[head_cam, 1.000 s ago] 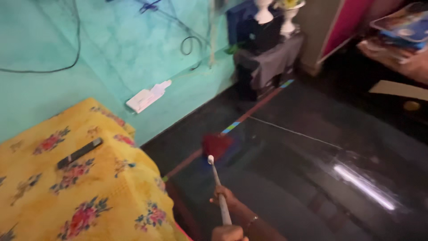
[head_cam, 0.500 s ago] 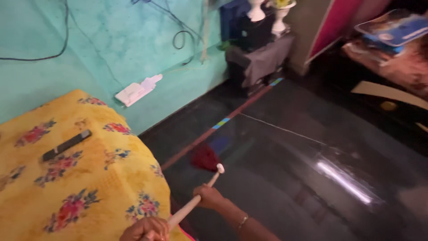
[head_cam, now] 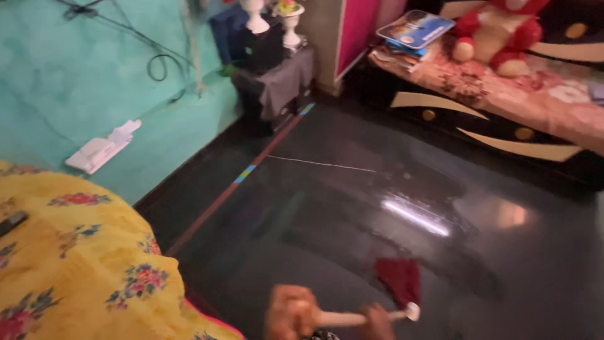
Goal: The person mops a dark-tiled floor using a mop with a red head and white handle, dipping the mop into a bucket of water and moving it across the surface around furniture.
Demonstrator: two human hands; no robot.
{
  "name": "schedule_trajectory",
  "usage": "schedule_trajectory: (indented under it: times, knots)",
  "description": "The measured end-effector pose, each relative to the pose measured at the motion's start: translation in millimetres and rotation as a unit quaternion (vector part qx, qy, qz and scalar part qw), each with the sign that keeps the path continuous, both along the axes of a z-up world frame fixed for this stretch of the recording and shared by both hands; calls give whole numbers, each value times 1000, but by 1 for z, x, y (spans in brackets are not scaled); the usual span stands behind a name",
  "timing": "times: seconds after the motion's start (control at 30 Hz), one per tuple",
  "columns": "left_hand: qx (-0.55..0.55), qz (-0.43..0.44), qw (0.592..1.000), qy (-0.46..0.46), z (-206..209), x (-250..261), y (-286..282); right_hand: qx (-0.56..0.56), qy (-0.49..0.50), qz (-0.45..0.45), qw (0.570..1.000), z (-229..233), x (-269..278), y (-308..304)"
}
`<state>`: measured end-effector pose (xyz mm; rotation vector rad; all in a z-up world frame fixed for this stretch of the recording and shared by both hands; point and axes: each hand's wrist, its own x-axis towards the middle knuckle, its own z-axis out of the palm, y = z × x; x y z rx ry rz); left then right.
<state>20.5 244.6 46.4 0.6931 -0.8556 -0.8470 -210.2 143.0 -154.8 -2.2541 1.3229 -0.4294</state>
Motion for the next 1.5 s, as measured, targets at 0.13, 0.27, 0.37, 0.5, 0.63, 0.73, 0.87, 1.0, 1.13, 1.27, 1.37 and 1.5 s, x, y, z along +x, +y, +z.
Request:
schedule_trajectory:
  times: [0.13,0.27,0.37,0.5,0.63,0.73,0.87,1.0,1.13,1.27,1.37,1.5]
  knots:
    - [-156,101,899,-397,-61,-90,-9,1,-25,-117,993,5,-61,25]
    - [-69,-121,967,-214,-120,-117,-21,-18,-69,-165,984,5,-66,28]
    - [23,-161,987,6,-109,-94,-22,-39,-115,-155,980,4,-49,24]
    - [-65,-61,974,-208,-25,-10,-1,-83,-194,-85,974,-2,15,1]
    - [-60,-39,936,-345,35,52,7,-104,-290,39,951,-14,121,-11]
    - [-40,5,905,-424,34,89,6,-81,-362,188,909,-21,219,-2]
    - [35,58,851,-521,22,160,18,-28,-400,365,840,-25,349,2]
    - [122,128,806,-565,37,200,21,163,-410,405,801,-23,441,-26]
    - [42,369,837,-402,55,173,-12,498,-370,326,714,-27,465,-37]
    - [111,393,828,-385,54,192,0,359,-331,411,770,-21,479,-41]
    - [95,321,844,-419,56,220,40,126,-271,474,828,-10,485,-33]
    - [9,283,879,-384,73,226,94,63,-226,479,846,13,436,-14]
